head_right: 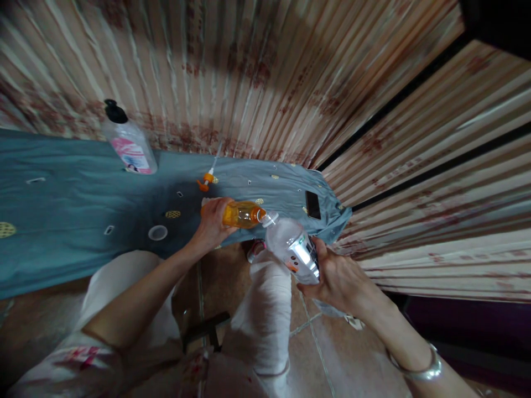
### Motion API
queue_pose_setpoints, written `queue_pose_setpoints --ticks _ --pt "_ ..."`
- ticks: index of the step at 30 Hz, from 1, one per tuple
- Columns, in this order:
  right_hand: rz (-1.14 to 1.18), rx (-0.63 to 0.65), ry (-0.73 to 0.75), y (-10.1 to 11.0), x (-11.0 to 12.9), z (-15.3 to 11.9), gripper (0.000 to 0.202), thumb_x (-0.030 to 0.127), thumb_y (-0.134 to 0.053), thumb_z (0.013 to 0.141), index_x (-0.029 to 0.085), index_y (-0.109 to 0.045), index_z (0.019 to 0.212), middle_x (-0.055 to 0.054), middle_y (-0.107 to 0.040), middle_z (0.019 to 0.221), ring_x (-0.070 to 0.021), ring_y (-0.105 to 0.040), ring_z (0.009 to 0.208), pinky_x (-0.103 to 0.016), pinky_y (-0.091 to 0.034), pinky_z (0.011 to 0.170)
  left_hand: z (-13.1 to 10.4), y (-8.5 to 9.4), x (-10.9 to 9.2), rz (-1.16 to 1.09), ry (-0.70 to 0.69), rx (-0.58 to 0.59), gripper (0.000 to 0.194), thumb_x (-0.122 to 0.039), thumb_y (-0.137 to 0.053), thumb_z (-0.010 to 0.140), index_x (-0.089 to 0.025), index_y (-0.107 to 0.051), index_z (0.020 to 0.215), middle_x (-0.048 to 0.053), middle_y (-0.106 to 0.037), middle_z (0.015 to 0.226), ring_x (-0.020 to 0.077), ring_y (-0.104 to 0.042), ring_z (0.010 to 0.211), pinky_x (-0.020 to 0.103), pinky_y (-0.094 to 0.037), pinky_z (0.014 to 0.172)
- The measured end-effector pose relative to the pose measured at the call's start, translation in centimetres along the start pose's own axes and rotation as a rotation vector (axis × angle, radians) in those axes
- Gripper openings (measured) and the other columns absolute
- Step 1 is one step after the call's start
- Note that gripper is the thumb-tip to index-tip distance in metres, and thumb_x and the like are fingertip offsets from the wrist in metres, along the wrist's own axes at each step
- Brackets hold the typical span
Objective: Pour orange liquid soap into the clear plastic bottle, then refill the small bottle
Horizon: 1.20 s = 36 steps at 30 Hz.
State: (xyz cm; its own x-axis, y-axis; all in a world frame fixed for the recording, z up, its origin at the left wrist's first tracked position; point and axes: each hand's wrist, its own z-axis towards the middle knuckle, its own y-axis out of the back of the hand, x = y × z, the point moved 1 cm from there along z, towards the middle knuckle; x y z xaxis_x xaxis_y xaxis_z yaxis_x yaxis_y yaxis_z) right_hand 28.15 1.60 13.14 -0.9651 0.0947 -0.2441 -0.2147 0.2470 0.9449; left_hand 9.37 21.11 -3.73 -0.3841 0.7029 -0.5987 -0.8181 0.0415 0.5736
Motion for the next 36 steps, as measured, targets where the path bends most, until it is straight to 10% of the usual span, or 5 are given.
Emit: queue_pose_setpoints --ticks 36 --pt "-0.022 0.021 -0.025 -0.03 -0.05 0.12 0.077 0.051 -0.066 0.066 0.008 -0.04 0.124 -0.008 -0.07 0.07 -0.0286 -0.069 0.062 -0.028 -0.039 0.049 0.12 0.4 -0.35 0.011 0.038 0.038 0.061 -0.027 -0.074 0.065 -0.019 -0.045 0.118 0.01 -0.056 0.115 0.028 -0.051 0.107 0.043 -0.038 0.096"
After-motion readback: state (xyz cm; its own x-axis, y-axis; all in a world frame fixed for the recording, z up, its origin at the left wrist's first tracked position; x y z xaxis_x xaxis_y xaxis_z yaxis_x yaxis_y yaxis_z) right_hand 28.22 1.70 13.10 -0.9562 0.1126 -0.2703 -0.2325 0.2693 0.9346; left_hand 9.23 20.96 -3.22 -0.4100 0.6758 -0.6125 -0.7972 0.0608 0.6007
